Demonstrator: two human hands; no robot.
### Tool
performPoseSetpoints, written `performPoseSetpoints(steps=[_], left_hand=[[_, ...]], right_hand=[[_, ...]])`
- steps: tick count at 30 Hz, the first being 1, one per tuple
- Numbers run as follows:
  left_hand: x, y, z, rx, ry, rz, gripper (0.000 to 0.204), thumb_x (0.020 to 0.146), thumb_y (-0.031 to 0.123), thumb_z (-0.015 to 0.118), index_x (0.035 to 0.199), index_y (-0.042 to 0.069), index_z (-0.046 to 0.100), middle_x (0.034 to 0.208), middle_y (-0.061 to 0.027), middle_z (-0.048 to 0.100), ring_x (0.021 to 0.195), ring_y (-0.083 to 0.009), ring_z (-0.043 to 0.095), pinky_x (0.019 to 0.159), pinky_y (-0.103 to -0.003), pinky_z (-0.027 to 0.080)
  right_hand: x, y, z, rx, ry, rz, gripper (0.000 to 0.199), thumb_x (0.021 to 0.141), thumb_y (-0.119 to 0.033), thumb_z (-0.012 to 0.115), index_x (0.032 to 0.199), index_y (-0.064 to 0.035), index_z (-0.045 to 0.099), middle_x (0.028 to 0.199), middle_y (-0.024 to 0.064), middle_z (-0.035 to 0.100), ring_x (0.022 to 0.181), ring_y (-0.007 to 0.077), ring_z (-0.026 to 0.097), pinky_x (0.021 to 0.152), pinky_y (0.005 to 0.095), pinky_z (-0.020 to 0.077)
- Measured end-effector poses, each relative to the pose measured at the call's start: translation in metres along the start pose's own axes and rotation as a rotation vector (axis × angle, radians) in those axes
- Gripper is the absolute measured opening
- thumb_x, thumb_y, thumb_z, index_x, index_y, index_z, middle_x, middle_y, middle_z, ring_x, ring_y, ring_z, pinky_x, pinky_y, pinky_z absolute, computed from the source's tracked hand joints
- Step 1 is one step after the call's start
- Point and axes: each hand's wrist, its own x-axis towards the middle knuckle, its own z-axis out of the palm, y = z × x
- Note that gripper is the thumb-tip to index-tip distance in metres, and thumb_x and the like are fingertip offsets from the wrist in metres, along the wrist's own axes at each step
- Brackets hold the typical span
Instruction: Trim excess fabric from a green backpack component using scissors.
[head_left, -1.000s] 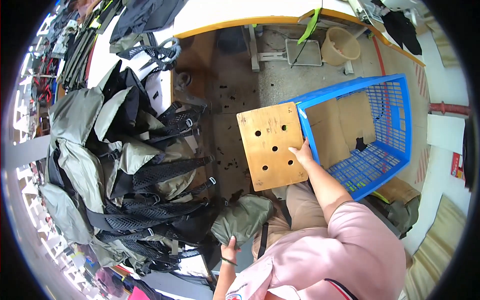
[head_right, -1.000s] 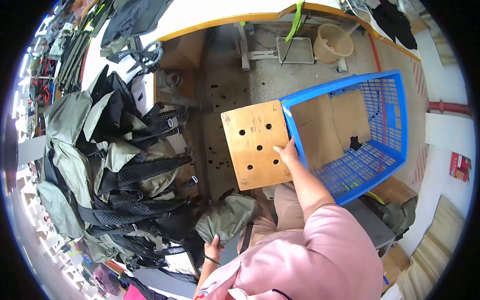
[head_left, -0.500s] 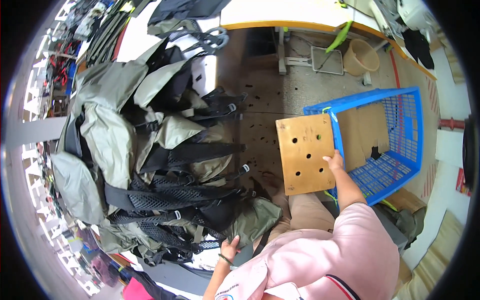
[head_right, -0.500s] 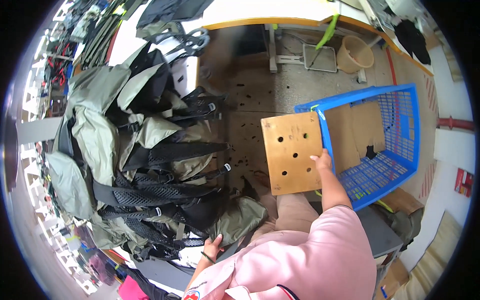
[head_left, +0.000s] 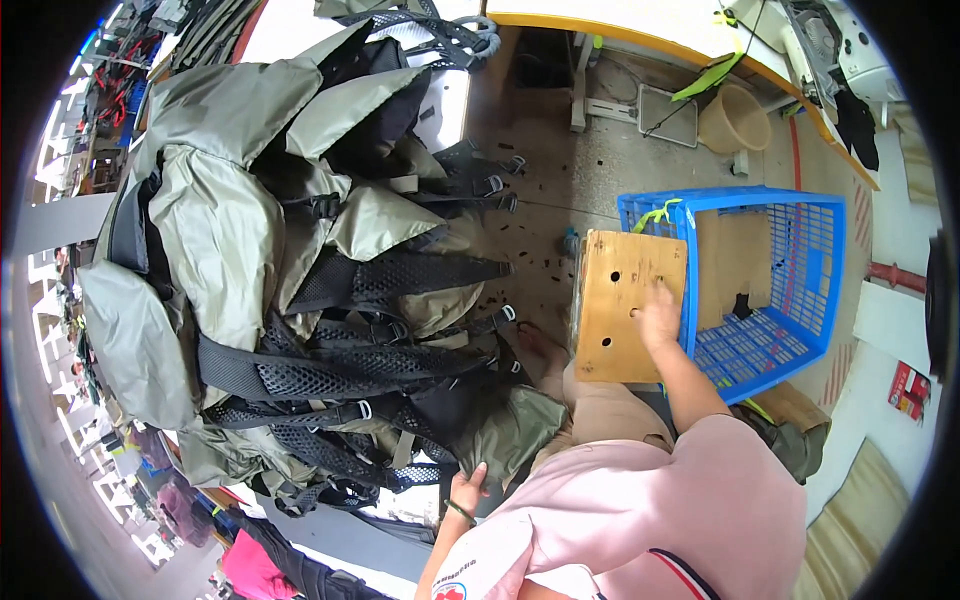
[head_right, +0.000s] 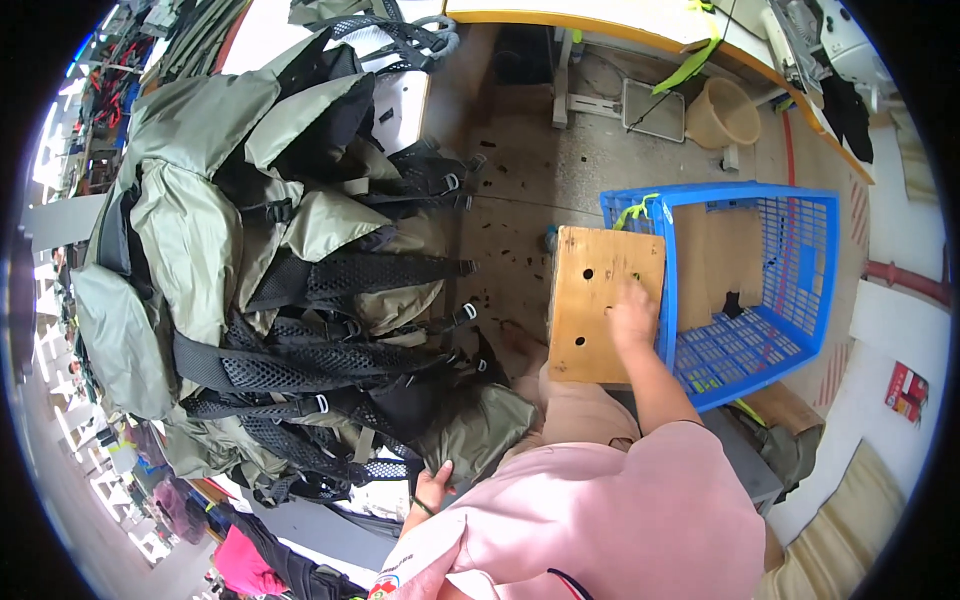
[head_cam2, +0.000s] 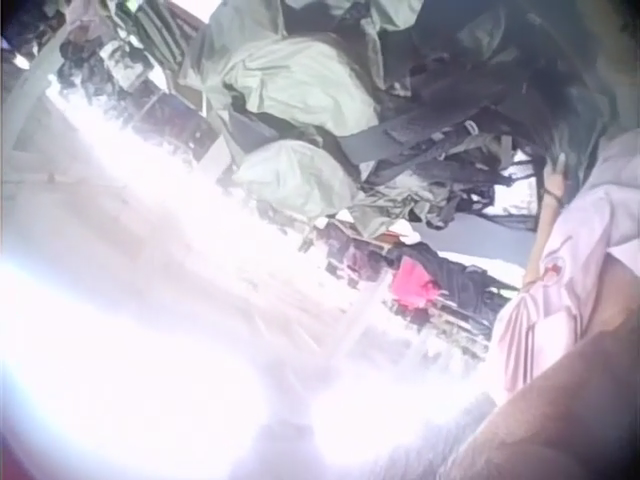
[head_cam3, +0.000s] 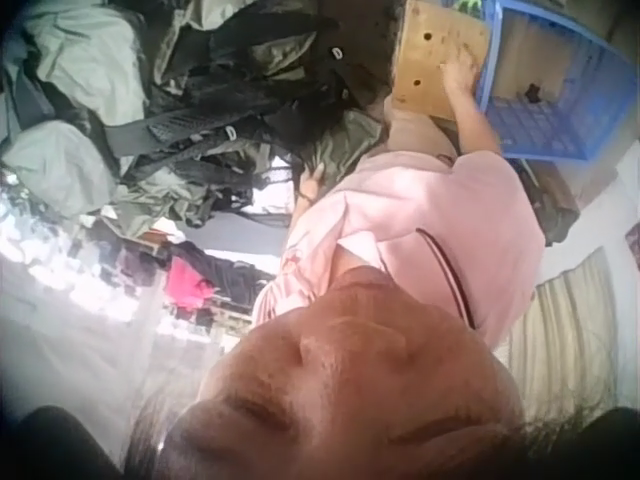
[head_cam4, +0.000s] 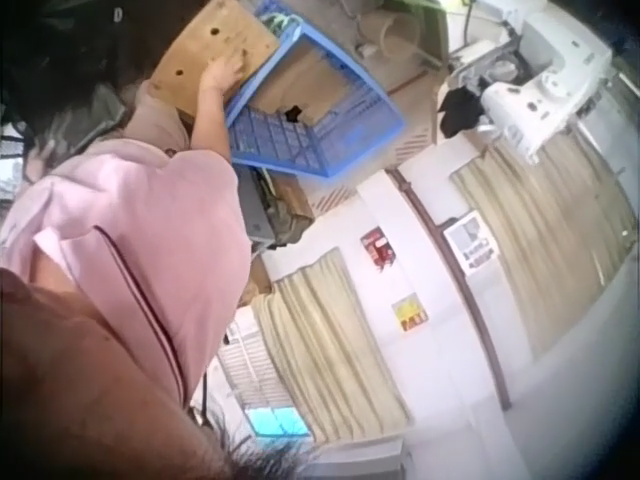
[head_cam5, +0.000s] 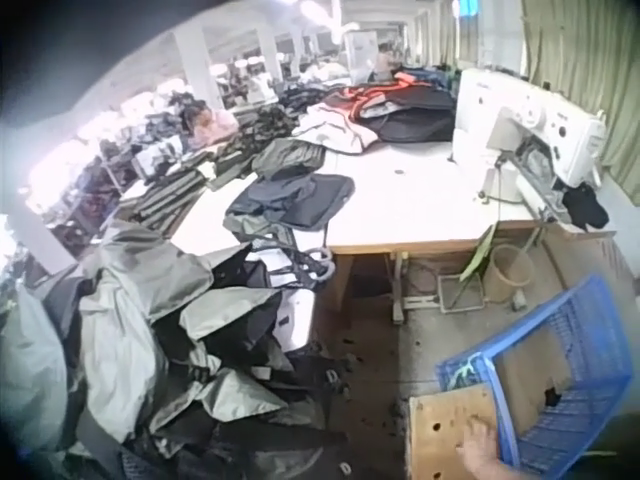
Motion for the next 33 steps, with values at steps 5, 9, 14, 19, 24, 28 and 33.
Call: performPoseSetpoints(steps=[5, 9, 14, 19, 24, 28, 33], left_hand=[[-0.001, 0.01, 0.002, 0.219, -0.091, 0.018, 0.028, 0.092, 0.029, 0.063, 0.094, 0.002, 0.067, 0.076, -0.0031, 0.066, 0.055, -0.0108, 0.055, 0.048, -0.025, 0.045], [-0.015, 0.001, -0.008, 0.206, -0.027, 0.004, 0.028, 0.092, 0.031, 0.064, 0.094, 0.003, 0.068, 0.074, -0.0026, 0.065, 0.055, -0.0102, 0.054, 0.048, -0.025, 0.045], [-0.014, 0.015, -0.005, 0.231, 0.017, -0.045, 0.028, 0.092, 0.03, 0.064, 0.094, 0.002, 0.067, 0.073, -0.0023, 0.064, 0.053, -0.0097, 0.054, 0.048, -0.025, 0.045], [-0.022, -0.01, -0.013, 0.087, 0.005, 0.037, 0.025, 0.092, 0.024, 0.063, 0.103, 0.001, 0.068, 0.08, -0.0033, 0.067, 0.063, -0.0107, 0.059, 0.058, -0.025, 0.049], [-0.014, -0.055, -0.04, 0.246, -0.084, -0.055, 0.035, 0.092, 0.023, 0.064, 0.117, -0.001, 0.063, 0.105, -0.0106, 0.069, 0.095, -0.0143, 0.063, 0.082, -0.032, 0.051], [-0.037, 0.024, -0.042, 0.076, 0.011, 0.18, 0.035, 0.091, 0.024, 0.065, 0.117, 0.002, 0.061, 0.103, -0.0093, 0.068, 0.088, -0.0175, 0.065, 0.075, -0.035, 0.053], [-0.02, 0.047, -0.049, -0.198, 0.019, 0.069, 0.044, 0.089, 0.026, 0.067, 0.125, 0.004, 0.053, 0.11, -0.0109, 0.064, 0.093, -0.0203, 0.063, 0.075, -0.04, 0.053]], right_hand=[[0.007, -0.055, -0.011, -0.103, -0.44, 0.122, 0.134, 0.055, -0.032, 0.091, 0.152, -0.0168, -0.001, 0.157, 0.0169, -0.012, 0.143, 0.0453, 0.002, 0.103, 0.0695, 0.0284], [0.014, -0.042, 0.002, -0.081, -0.417, 0.097, 0.141, 0.051, -0.026, 0.093, 0.152, -0.0175, -0.006, 0.155, 0.0182, -0.021, 0.142, 0.0479, -0.005, 0.104, 0.07, 0.0259], [0.013, -0.051, 0.006, -0.114, -0.481, 0.111, 0.142, 0.052, -0.024, 0.092, 0.151, -0.0181, -0.009, 0.155, 0.0181, -0.022, 0.142, 0.0478, -0.007, 0.105, 0.0689, 0.0242], [0.016, -0.06, 0.001, -0.153, -0.494, 0.114, 0.139, 0.055, -0.03, 0.091, 0.151, -0.0177, -0.009, 0.155, 0.0185, -0.022, 0.142, 0.0474, -0.007, 0.107, 0.0659, 0.0243], [0.036, -0.034, 0.01, -0.296, -0.624, -0.086, 0.126, 0.067, -0.038, 0.083, 0.152, -0.0138, -0.007, 0.157, 0.0206, -0.009, 0.143, 0.0466, 0.003, 0.111, 0.0591, 0.0218], [0.147, -0.047, -0.079, -0.204, -0.722, -0.461, 0.044, 0.084, -0.03, 0.066, 0.122, -0.008, 0.06, 0.116, 0.0198, 0.061, 0.11, 0.0326, 0.058, 0.096, 0.0438, 0.0431], [0.258, -0.185, -0.29, 0.688, 0.348, -0.589, 0.014, 0.091, -0.017, 0.056, 0.092, -0.0043, 0.063, 0.082, 0.0187, 0.065, 0.076, 0.0352, 0.064, 0.067, 0.0397, 0.0495]])
